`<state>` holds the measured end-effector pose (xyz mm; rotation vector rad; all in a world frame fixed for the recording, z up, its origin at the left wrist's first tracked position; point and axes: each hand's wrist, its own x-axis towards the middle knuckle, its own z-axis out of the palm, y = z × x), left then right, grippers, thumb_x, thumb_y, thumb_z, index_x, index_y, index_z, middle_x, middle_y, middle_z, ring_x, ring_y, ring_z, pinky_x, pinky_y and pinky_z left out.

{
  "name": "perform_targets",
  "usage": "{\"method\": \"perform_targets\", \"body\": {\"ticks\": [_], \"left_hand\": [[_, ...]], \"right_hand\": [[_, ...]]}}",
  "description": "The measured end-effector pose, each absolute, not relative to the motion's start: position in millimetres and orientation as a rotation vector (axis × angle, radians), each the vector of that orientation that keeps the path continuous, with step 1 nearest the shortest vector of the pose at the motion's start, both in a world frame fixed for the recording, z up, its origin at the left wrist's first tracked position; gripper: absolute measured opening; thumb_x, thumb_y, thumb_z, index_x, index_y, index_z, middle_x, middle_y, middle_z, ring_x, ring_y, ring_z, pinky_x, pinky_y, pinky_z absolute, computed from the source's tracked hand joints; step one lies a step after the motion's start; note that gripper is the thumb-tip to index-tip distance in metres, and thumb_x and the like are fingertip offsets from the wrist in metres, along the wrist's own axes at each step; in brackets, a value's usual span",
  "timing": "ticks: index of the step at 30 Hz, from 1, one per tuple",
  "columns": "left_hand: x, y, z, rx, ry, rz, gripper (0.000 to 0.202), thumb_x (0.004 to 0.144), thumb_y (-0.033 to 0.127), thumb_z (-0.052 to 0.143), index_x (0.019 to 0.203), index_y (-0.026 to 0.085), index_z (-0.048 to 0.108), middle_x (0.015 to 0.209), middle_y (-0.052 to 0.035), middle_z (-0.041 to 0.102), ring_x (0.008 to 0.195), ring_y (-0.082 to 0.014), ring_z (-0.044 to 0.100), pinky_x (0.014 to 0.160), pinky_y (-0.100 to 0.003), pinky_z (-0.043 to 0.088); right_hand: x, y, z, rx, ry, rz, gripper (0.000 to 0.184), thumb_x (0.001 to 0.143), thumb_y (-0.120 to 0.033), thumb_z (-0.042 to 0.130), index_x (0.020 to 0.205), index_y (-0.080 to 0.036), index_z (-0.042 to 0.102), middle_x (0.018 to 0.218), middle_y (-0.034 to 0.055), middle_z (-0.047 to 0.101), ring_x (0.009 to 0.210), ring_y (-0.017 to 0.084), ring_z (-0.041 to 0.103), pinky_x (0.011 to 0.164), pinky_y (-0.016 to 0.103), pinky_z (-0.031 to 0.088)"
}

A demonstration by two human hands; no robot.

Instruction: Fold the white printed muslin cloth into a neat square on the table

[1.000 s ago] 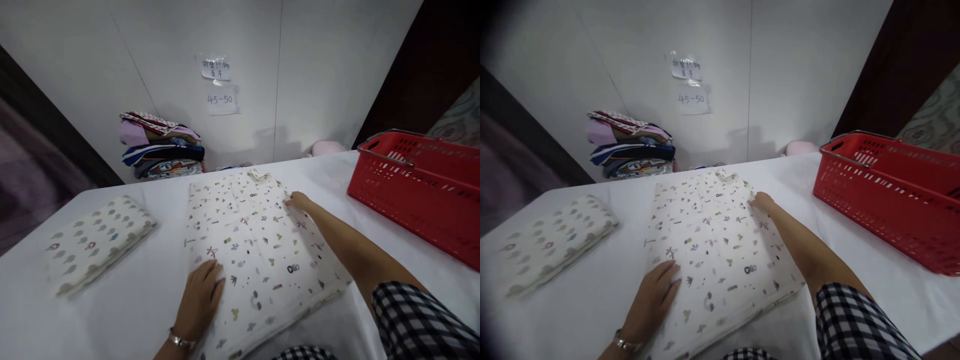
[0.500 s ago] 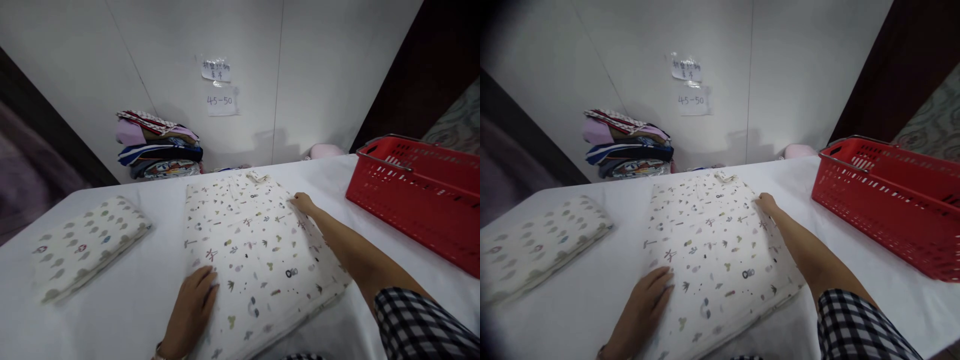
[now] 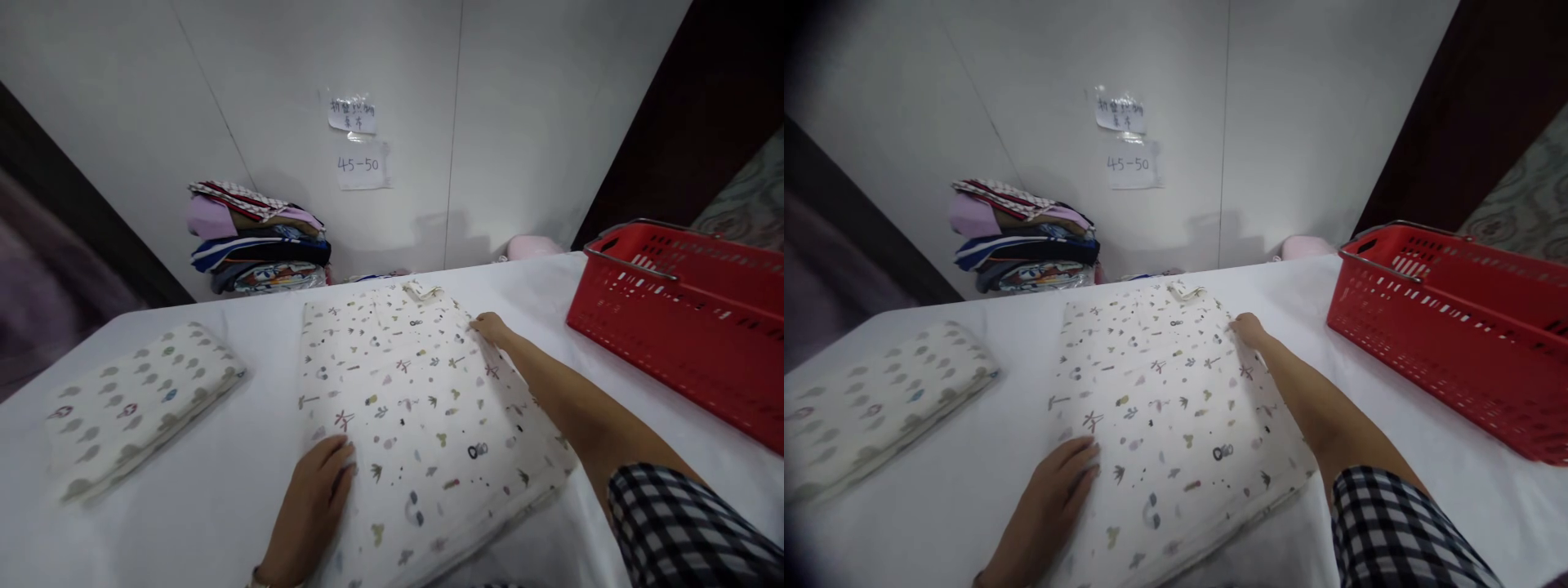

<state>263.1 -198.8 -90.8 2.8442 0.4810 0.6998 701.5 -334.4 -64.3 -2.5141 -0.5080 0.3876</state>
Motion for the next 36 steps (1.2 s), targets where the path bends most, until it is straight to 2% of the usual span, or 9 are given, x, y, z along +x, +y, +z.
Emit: {"method": "perform_targets", "body": {"ticks": [4, 10, 13, 18, 25, 32, 36], "left_hand": [[265, -199, -90, 2.847, 0.479, 0.701, 0.028, 0.084, 0.033, 0.050, 0.105, 0.022, 0.062, 0.114, -0.0075, 0.060, 0.104, -0.0225, 0.056, 0.087, -0.040, 0.051], [266, -199, -91, 2.833, 0.473, 0.733, 0.027, 0.083, 0.033, 0.050, 0.104, 0.022, 0.063, 0.113, -0.0071, 0.061, 0.103, -0.0229, 0.057, 0.087, -0.041, 0.051], [266, -199, -91, 2.823, 0.472, 0.744, 0.026, 0.084, 0.033, 0.049, 0.103, 0.022, 0.063, 0.111, -0.0073, 0.061, 0.102, -0.0228, 0.057, 0.087, -0.041, 0.050], [268, -198, -90, 2.818, 0.468, 0.701, 0.026, 0.084, 0.033, 0.050, 0.102, 0.021, 0.063, 0.110, -0.0067, 0.061, 0.101, -0.0216, 0.057, 0.088, -0.039, 0.050], [270, -195, -91, 2.833, 0.433, 0.704, 0.025, 0.084, 0.033, 0.049, 0.100, 0.020, 0.064, 0.107, -0.0067, 0.062, 0.100, -0.0215, 0.058, 0.088, -0.040, 0.049], [270, -195, -88, 2.834, 0.393, 0.692, 0.026, 0.084, 0.033, 0.048, 0.101, 0.019, 0.063, 0.108, -0.0075, 0.062, 0.101, -0.0220, 0.057, 0.091, -0.041, 0.048], [268, -193, -87, 2.826, 0.392, 0.704, 0.027, 0.084, 0.035, 0.049, 0.101, 0.020, 0.064, 0.108, -0.0072, 0.063, 0.100, -0.0220, 0.059, 0.088, -0.040, 0.050]], "right_hand": [[692, -335, -70, -2.602, -0.565, 0.277, 0.021, 0.082, -0.028, 0.049, 0.093, -0.015, 0.062, 0.106, 0.0140, 0.061, 0.100, 0.022, 0.055, 0.076, 0.025, 0.040], [699, -333, -66, -2.612, -0.565, 0.368, 0.018, 0.079, -0.029, 0.057, 0.087, -0.014, 0.062, 0.105, 0.0142, 0.062, 0.101, 0.023, 0.055, 0.075, 0.024, 0.041], [705, -338, -59, -2.547, -0.533, 0.514, 0.027, 0.077, -0.038, 0.061, 0.083, -0.012, 0.062, 0.095, 0.0135, 0.064, 0.090, 0.022, 0.058, 0.067, 0.023, 0.043], [700, -373, -54, -2.340, -0.463, 0.825, 0.041, 0.078, -0.052, 0.056, 0.084, -0.012, 0.060, 0.075, 0.0084, 0.063, 0.064, 0.015, 0.058, 0.055, 0.023, 0.045], [672, -424, -53, -1.928, -0.316, 1.170, 0.031, 0.078, -0.044, 0.058, 0.078, -0.013, 0.059, 0.068, 0.0045, 0.061, 0.056, 0.012, 0.055, 0.050, 0.023, 0.046], [654, -438, -59, -2.348, -0.416, 0.717, 0.016, 0.076, -0.031, 0.060, 0.072, -0.014, 0.061, 0.056, 0.0008, 0.057, 0.052, 0.011, 0.052, 0.049, 0.020, 0.040], [649, -444, -62, -2.385, -0.429, 0.643, 0.021, 0.080, -0.032, 0.054, 0.068, -0.015, 0.058, 0.056, 0.0011, 0.055, 0.050, 0.010, 0.050, 0.049, 0.020, 0.038]]}}
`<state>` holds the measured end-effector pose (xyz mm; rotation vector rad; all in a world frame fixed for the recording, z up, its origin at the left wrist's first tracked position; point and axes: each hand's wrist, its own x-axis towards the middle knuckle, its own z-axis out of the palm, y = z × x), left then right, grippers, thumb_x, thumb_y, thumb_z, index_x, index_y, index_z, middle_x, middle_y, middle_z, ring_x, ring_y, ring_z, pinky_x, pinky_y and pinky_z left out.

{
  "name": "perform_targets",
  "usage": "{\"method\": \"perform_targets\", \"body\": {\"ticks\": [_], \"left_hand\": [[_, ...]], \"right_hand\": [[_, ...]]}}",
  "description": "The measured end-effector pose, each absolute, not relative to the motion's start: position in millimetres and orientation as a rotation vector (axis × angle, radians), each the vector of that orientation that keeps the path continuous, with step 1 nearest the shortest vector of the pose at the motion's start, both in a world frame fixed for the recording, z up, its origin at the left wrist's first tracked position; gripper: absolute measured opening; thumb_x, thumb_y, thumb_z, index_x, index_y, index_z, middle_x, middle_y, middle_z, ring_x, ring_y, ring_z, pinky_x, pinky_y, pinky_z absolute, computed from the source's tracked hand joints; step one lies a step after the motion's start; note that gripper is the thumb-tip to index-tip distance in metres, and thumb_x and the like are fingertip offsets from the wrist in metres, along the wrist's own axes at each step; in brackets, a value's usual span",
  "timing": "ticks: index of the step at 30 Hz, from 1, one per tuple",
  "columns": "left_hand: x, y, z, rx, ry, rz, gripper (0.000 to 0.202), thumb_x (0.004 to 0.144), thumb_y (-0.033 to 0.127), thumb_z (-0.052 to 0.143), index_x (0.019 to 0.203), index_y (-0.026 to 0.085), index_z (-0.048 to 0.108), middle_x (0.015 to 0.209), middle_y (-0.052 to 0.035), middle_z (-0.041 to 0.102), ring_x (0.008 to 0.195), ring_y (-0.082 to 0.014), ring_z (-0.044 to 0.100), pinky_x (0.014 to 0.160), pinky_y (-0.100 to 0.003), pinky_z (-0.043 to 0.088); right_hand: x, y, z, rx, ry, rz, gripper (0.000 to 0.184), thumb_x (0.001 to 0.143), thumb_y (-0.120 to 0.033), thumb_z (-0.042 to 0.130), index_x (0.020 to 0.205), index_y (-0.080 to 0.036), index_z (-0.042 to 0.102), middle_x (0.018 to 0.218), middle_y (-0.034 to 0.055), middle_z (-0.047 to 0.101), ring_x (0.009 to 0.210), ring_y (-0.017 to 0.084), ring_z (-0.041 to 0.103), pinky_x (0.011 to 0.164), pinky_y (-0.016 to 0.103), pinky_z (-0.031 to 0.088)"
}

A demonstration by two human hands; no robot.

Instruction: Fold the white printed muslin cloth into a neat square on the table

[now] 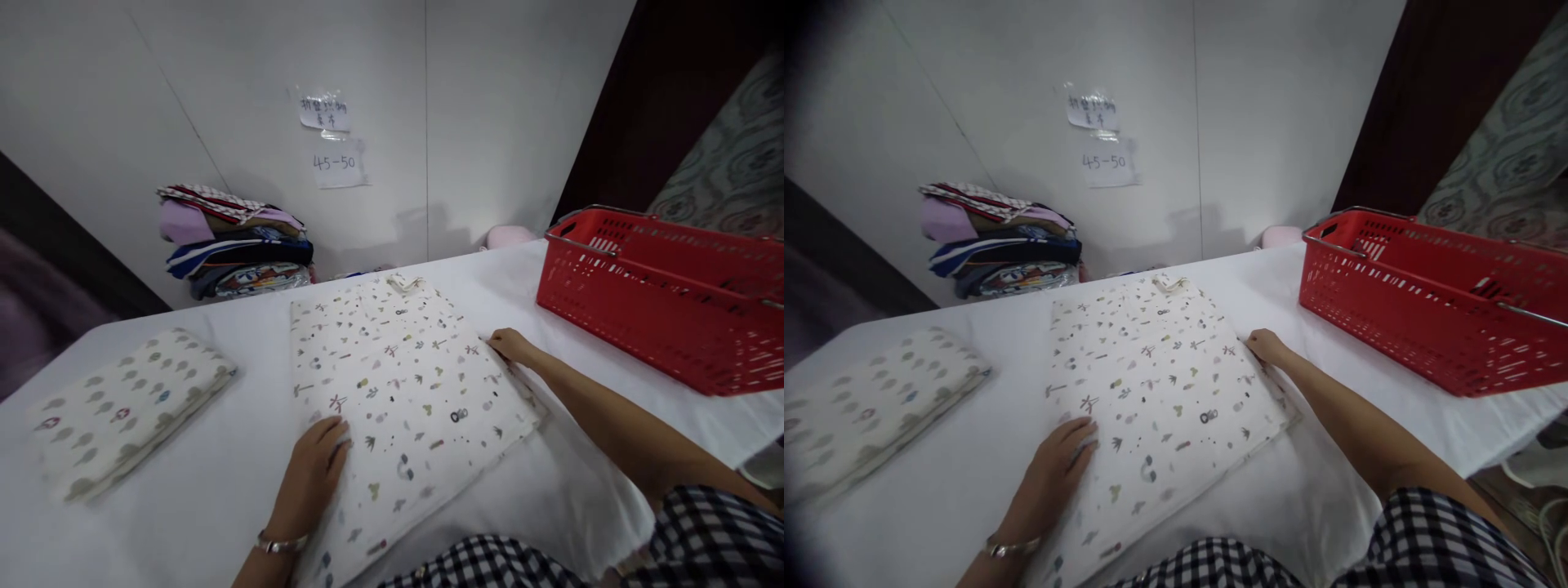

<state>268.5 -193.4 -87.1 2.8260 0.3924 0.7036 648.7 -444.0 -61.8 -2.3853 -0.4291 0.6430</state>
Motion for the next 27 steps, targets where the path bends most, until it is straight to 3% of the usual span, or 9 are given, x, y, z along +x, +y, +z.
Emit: {"method": "perform_targets", "body": {"ticks": [3, 7, 15, 19, 23, 27], "left_hand": [[267, -194, -87, 2.818, 0.412, 0.697, 0.027, 0.084, 0.036, 0.048, 0.100, 0.021, 0.064, 0.108, -0.0067, 0.063, 0.098, -0.0217, 0.060, 0.086, -0.040, 0.051], [266, -195, -87, 2.810, 0.395, 0.711, 0.027, 0.084, 0.035, 0.049, 0.099, 0.019, 0.065, 0.107, -0.0076, 0.063, 0.098, -0.0221, 0.059, 0.086, -0.041, 0.051], [265, -196, -86, 2.828, 0.392, 0.672, 0.028, 0.084, 0.034, 0.049, 0.102, 0.019, 0.063, 0.110, -0.0082, 0.062, 0.101, -0.0225, 0.058, 0.087, -0.041, 0.051], [263, -196, -89, 2.813, 0.389, 0.695, 0.029, 0.084, 0.036, 0.049, 0.103, 0.019, 0.063, 0.111, -0.0084, 0.061, 0.101, -0.0231, 0.058, 0.088, -0.043, 0.050], [261, -199, -88, 2.801, 0.475, 0.664, 0.030, 0.085, 0.037, 0.047, 0.105, 0.020, 0.061, 0.115, -0.0077, 0.059, 0.106, -0.0234, 0.055, 0.091, -0.044, 0.048], [262, -202, -86, 2.803, 0.460, 0.731, 0.031, 0.085, 0.038, 0.047, 0.108, 0.020, 0.059, 0.119, -0.0084, 0.057, 0.109, -0.0241, 0.053, 0.092, -0.044, 0.047]], "right_hand": [[642, -452, -62, -2.352, -0.441, 0.658, 0.031, 0.085, -0.041, 0.044, 0.075, -0.015, 0.059, 0.062, 0.0012, 0.057, 0.048, 0.009, 0.048, 0.046, 0.020, 0.038], [632, -461, -60, -2.327, -0.493, 0.736, 0.035, 0.082, -0.047, 0.047, 0.074, -0.015, 0.059, 0.054, -0.0019, 0.050, 0.046, 0.008, 0.042, 0.043, 0.020, 0.032], [626, -464, -66, -2.614, -0.719, 0.389, 0.016, 0.078, -0.027, 0.051, 0.078, -0.015, 0.061, 0.077, 0.0030, 0.063, 0.071, 0.014, 0.053, 0.059, 0.022, 0.033], [627, -467, -69, -2.668, -0.749, 0.374, 0.015, 0.078, -0.027, 0.052, 0.078, -0.016, 0.061, 0.080, 0.0045, 0.064, 0.075, 0.015, 0.055, 0.062, 0.023, 0.034], [625, -472, -66, -2.692, -0.754, 0.403, 0.021, 0.081, -0.035, 0.051, 0.081, -0.016, 0.061, 0.083, 0.0062, 0.065, 0.075, 0.016, 0.057, 0.063, 0.023, 0.035], [607, -485, -66, -2.779, -0.769, 0.389, 0.031, 0.086, -0.045, 0.043, 0.096, -0.019, 0.057, 0.089, 0.0085, 0.065, 0.079, 0.019, 0.060, 0.060, 0.024, 0.036]]}}
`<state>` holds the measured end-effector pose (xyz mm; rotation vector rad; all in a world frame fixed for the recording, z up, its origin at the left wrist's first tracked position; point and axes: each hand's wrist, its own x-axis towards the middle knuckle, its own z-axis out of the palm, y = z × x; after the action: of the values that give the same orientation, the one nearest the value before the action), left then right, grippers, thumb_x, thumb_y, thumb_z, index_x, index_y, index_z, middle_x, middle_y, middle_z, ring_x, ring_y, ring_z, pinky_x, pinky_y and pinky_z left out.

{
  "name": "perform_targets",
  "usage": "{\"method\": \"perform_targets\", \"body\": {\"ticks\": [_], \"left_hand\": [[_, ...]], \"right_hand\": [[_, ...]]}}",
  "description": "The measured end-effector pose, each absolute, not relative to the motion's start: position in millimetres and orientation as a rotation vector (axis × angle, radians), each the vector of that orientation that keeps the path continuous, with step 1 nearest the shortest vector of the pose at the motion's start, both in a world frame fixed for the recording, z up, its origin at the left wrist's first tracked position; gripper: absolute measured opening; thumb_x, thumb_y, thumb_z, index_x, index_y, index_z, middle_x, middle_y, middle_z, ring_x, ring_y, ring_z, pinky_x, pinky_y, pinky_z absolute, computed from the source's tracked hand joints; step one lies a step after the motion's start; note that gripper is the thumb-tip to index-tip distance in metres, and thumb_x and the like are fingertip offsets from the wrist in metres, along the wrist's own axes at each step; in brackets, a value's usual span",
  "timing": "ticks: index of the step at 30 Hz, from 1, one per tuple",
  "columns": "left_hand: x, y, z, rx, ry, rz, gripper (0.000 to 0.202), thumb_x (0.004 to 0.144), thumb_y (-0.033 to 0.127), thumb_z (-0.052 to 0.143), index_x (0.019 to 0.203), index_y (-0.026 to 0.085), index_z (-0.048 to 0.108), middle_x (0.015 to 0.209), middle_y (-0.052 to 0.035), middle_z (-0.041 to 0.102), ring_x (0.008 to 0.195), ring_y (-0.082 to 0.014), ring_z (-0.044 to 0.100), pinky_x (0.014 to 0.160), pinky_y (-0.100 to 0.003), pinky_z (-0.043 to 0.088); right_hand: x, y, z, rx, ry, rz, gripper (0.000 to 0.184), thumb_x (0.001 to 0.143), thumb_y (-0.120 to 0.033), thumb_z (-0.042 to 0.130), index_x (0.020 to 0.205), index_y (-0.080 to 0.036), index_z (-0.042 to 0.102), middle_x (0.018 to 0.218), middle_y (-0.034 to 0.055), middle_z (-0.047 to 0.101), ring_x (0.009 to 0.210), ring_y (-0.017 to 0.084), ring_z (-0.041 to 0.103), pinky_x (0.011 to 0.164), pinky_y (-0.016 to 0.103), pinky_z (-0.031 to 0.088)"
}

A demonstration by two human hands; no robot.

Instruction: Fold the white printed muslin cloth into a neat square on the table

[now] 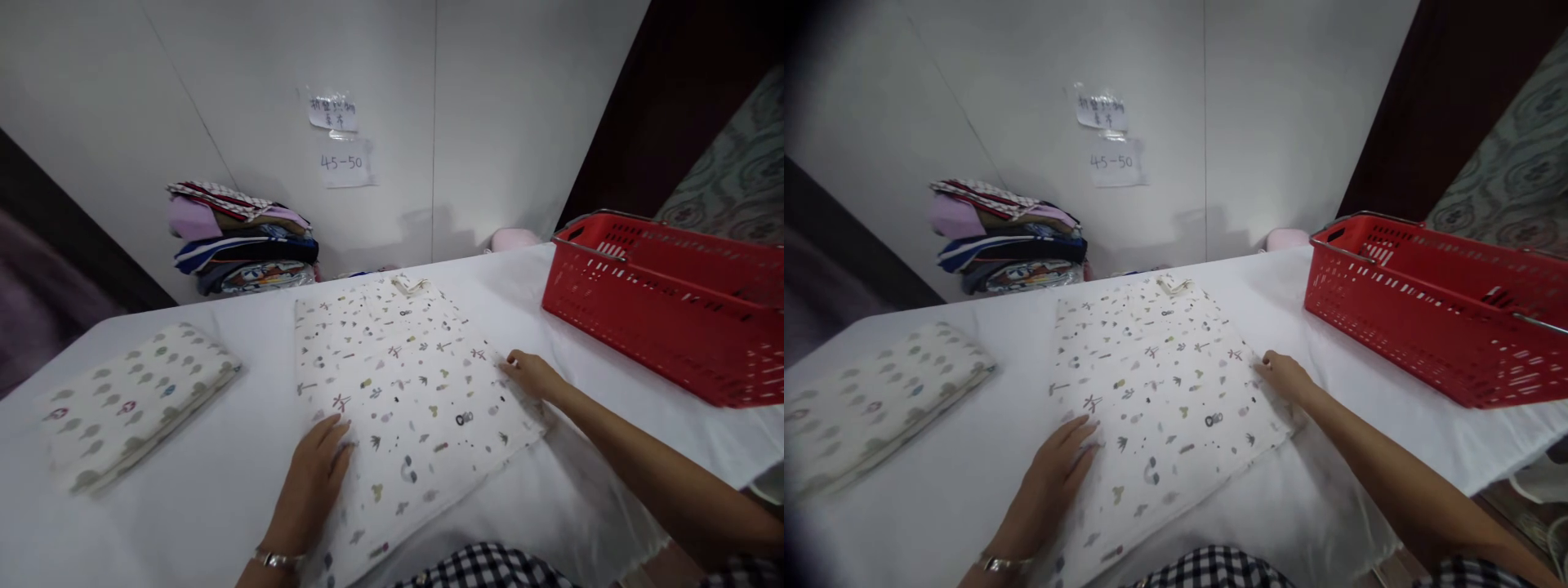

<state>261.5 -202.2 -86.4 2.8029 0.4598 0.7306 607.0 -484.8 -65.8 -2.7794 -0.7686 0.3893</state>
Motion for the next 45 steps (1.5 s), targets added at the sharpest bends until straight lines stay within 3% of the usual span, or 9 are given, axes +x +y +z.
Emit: {"method": "perform_targets", "body": {"ticks": [7, 15, 21, 29, 34, 45], "left_hand": [[270, -204, -93, 2.908, 0.382, 0.747, 0.030, 0.084, 0.033, 0.050, 0.108, 0.019, 0.058, 0.121, -0.0105, 0.056, 0.112, -0.0254, 0.052, 0.092, -0.044, 0.046], [271, -206, -97, 2.935, 0.464, 0.746, 0.030, 0.083, 0.033, 0.050, 0.108, 0.020, 0.060, 0.121, -0.0082, 0.056, 0.113, -0.0252, 0.051, 0.093, -0.045, 0.045], [268, -204, -100, 2.893, 0.496, 0.760, 0.031, 0.082, 0.034, 0.052, 0.110, 0.023, 0.060, 0.124, -0.0062, 0.055, 0.115, -0.0251, 0.050, 0.092, -0.044, 0.048], [266, -203, -102, 2.854, 0.528, 0.744, 0.034, 0.080, 0.042, 0.055, 0.109, 0.026, 0.061, 0.125, -0.0049, 0.055, 0.114, -0.0258, 0.051, 0.091, -0.045, 0.049], [267, -202, -102, 2.830, 0.526, 0.777, 0.034, 0.079, 0.041, 0.055, 0.109, 0.027, 0.062, 0.123, -0.0043, 0.057, 0.112, -0.0255, 0.053, 0.091, -0.043, 0.049], [265, -201, -105, 2.851, 0.536, 0.775, 0.036, 0.077, 0.042, 0.058, 0.110, 0.028, 0.060, 0.125, -0.0029, 0.055, 0.113, -0.0248, 0.051, 0.090, -0.041, 0.050]], "right_hand": [[598, -486, -65, -2.939, -0.954, 0.140, 0.035, 0.090, -0.044, 0.034, 0.104, -0.018, 0.053, 0.087, 0.0115, 0.066, 0.077, 0.023, 0.061, 0.061, 0.028, 0.034], [665, -378, -47, -2.665, -0.942, 0.157, 0.024, 0.086, -0.026, 0.041, 0.093, -0.021, 0.063, 0.101, 0.0035, 0.066, 0.091, 0.016, 0.058, 0.069, 0.021, 0.037], [709, -310, -55, -2.713, -0.807, 0.240, 0.025, 0.080, -0.032, 0.053, 0.097, -0.018, 0.066, 0.102, 0.0062, 0.066, 0.087, 0.017, 0.060, 0.063, 0.021, 0.041], [727, -291, -62, -2.764, -0.689, 0.300, 0.025, 0.072, -0.034, 0.064, 0.091, -0.017, 0.066, 0.098, 0.0084, 0.066, 0.087, 0.019, 0.060, 0.062, 0.022, 0.042], [723, -290, -64, -2.767, -0.665, 0.229, 0.030, 0.073, -0.033, 0.062, 0.100, -0.019, 0.061, 0.103, 0.0080, 0.064, 0.088, 0.020, 0.060, 0.061, 0.023, 0.041], [725, -291, -66, -2.743, -0.735, 0.242, 0.027, 0.076, -0.037, 0.059, 0.097, -0.020, 0.064, 0.102, 0.0066, 0.065, 0.089, 0.018, 0.060, 0.064, 0.022, 0.042]]}}
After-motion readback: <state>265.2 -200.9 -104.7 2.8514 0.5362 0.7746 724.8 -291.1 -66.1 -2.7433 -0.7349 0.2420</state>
